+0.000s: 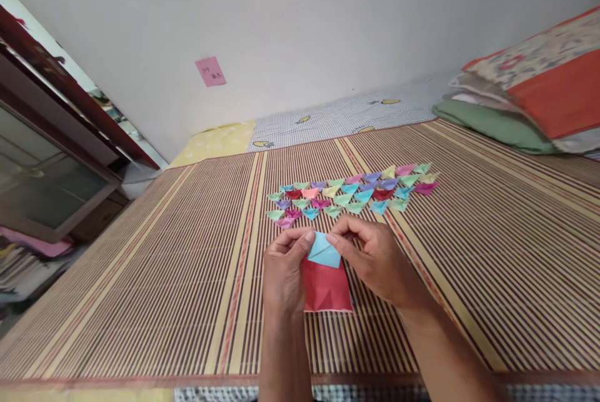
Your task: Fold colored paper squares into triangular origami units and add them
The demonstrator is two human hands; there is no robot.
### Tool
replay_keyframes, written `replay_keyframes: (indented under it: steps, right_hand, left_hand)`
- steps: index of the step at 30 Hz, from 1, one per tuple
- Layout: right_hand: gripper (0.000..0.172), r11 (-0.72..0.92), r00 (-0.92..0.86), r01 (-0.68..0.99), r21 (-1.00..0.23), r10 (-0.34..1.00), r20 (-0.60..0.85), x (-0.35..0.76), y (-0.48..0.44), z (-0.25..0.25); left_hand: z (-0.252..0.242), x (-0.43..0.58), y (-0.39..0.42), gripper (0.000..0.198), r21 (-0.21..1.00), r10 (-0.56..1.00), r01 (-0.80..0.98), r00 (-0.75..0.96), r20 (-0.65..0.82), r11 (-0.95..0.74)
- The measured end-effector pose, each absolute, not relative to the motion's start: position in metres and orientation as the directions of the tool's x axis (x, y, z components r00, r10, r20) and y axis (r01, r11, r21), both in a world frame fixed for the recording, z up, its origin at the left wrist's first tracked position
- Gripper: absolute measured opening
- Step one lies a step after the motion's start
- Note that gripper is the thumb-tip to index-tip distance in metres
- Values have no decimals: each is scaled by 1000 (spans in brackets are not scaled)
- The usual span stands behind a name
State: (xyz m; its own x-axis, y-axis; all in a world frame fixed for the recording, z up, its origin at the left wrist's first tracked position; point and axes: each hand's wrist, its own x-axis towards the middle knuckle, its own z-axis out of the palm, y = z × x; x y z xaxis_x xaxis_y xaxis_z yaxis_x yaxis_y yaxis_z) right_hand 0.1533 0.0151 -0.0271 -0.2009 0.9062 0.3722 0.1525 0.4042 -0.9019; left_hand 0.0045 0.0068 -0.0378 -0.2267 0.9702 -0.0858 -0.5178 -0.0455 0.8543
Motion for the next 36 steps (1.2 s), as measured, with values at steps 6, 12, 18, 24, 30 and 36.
replay_keyframes:
  steps: [6, 12, 18, 24, 30, 36]
  right_hand:
    - [21, 416, -266, 192, -889, 894, 361, 164, 15, -25]
    - [20, 250, -163, -3, -968, 955, 248, 156, 21, -38]
    - [24, 164, -192, -59, -985, 966, 172, 153, 23, -43]
    - [23, 179, -228, -45, -983, 956, 185, 159, 22, -44]
    - [24, 200, -223, -23, -980, 954, 200, 159, 22, -42]
    - [20, 164, -250, -85, -983, 951, 180, 155, 21, -41]
  left_hand:
    - [-37, -2, 7, 34, 889, 985, -449, -90, -145, 89]
    - [-41, 3, 6, 29, 900, 989, -434, -123, -83, 21]
    - [-39, 9, 6, 31, 865, 990, -500, -96, -99, 38]
    - [-38, 4, 6, 31, 885, 992, -467, -111, -63, 4]
    - [-39, 0, 4, 28, 917, 999, -400, -38, -13, -4]
    - [-39, 9, 4, 23, 885, 983, -457, -182, 6, -91]
